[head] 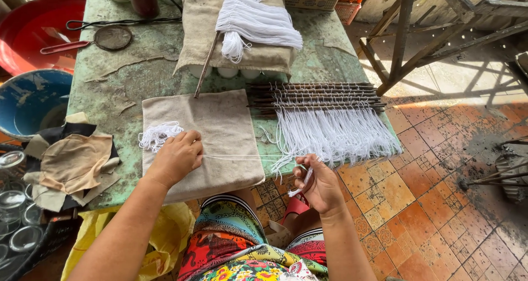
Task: Winding white thread around a small wooden frame to prepare it for a craft or candle-making process.
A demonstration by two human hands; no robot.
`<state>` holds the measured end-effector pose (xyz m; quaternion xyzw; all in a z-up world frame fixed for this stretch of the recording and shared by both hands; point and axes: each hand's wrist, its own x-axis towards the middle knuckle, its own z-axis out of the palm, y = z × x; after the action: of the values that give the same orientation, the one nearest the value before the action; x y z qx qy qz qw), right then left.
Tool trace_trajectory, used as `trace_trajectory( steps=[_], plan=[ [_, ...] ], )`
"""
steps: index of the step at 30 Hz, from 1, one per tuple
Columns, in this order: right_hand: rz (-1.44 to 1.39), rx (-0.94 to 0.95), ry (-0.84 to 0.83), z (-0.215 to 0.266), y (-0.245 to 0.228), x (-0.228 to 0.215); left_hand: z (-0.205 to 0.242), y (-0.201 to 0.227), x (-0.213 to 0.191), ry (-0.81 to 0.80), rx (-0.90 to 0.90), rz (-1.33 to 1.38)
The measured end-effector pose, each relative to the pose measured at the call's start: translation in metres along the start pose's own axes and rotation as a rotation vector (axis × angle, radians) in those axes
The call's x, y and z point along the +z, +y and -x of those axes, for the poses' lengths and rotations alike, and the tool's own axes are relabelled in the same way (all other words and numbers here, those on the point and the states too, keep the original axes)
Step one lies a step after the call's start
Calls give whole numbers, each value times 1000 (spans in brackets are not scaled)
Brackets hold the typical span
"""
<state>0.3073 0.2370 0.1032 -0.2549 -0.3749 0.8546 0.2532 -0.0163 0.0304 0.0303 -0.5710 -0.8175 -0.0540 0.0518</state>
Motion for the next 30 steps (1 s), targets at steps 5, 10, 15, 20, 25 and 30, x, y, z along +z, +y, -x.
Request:
trace_trajectory(
  steps=[5, 10, 15, 20, 25, 30],
  plan=[
    [193, -301, 88, 5, -5, -3, 2, 0, -14, 136, -49, 31],
    [656, -857, 242, 5, -1, 7, -2, 22, -25, 118, -105, -26],
    [806, -825, -82, 21, 27, 50, -10, 110, -109, 35, -186, 847],
    [1000, -933, -28, 28, 28, 73, -1, 165, -116, -202, -202, 1637],
    [966, -973, -19, 31, 20, 69, 3, 165, -101, -220, -383, 1889],
    [628, -806, -104, 33, 28, 67, 7, 162, -109, -312, -416, 2000]
  ],
)
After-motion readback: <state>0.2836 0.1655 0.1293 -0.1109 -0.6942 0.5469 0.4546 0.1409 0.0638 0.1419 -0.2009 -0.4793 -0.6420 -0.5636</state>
